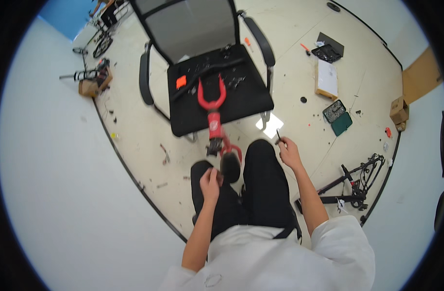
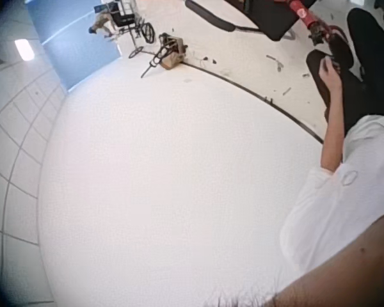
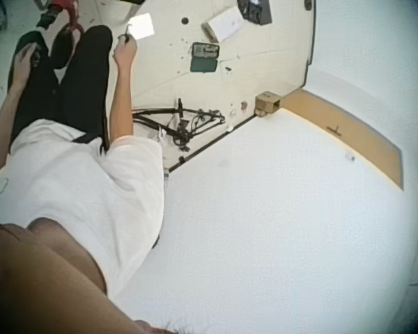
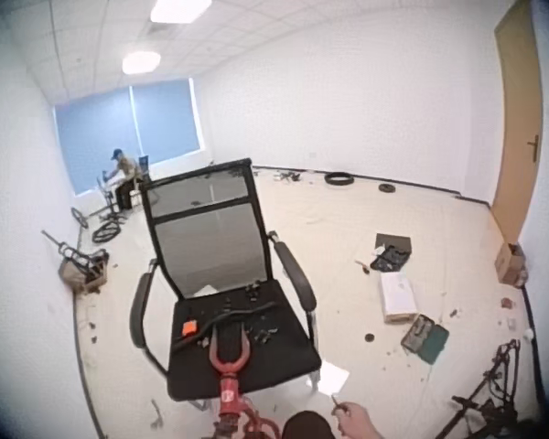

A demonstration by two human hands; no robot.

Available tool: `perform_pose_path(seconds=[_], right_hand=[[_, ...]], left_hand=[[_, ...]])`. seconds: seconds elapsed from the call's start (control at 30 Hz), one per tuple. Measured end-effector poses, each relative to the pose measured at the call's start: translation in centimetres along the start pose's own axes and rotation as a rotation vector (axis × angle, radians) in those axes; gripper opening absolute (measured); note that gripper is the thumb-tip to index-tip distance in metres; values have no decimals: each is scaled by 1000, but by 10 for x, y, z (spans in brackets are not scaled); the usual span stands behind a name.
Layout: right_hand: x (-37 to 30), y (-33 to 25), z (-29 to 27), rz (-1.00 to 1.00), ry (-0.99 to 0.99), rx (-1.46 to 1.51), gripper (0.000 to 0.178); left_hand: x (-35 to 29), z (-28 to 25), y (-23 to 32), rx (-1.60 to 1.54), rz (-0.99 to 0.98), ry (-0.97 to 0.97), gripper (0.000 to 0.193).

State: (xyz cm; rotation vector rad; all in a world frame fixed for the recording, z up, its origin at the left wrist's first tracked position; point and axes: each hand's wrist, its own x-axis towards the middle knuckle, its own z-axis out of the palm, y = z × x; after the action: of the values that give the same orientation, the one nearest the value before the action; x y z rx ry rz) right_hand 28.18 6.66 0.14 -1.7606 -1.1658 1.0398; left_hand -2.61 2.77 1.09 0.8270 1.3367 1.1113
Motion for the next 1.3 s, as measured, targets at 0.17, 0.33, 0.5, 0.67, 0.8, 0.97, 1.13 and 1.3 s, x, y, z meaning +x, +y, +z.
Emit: perform_pose_path(seconds=[0.17,0.33,0.5,0.67,0.8,0.97,1.13,1.3], right_hand=[[-85,-85,49,-291,-333,-74,21],[-89,-95,87,-496,-384,-218,26],[-74,-102,103,-514,-389,-324,27],[-59,-100,105,-471,-417,-403,27],[-53,-103,102,-500,-418,-432,28],[-51,-108,96,-510,-415,-455,27],[-44,-101,94,-581,-405,-495,26],[-44,-104,92,-660,-356,-449,22]], left_hand=[[-2,22,21,-52,-12,-63,33],[-4,20,39,-71,84,-19,27],[13,12,49,-150,47,5,21],[29,16,42,-79,34,2,21],[34,16,40,-52,18,26,22],[34,22,40,-34,25,81,21],[33,27,33,-40,63,119,19],[30,30,35,-76,87,132,18]])
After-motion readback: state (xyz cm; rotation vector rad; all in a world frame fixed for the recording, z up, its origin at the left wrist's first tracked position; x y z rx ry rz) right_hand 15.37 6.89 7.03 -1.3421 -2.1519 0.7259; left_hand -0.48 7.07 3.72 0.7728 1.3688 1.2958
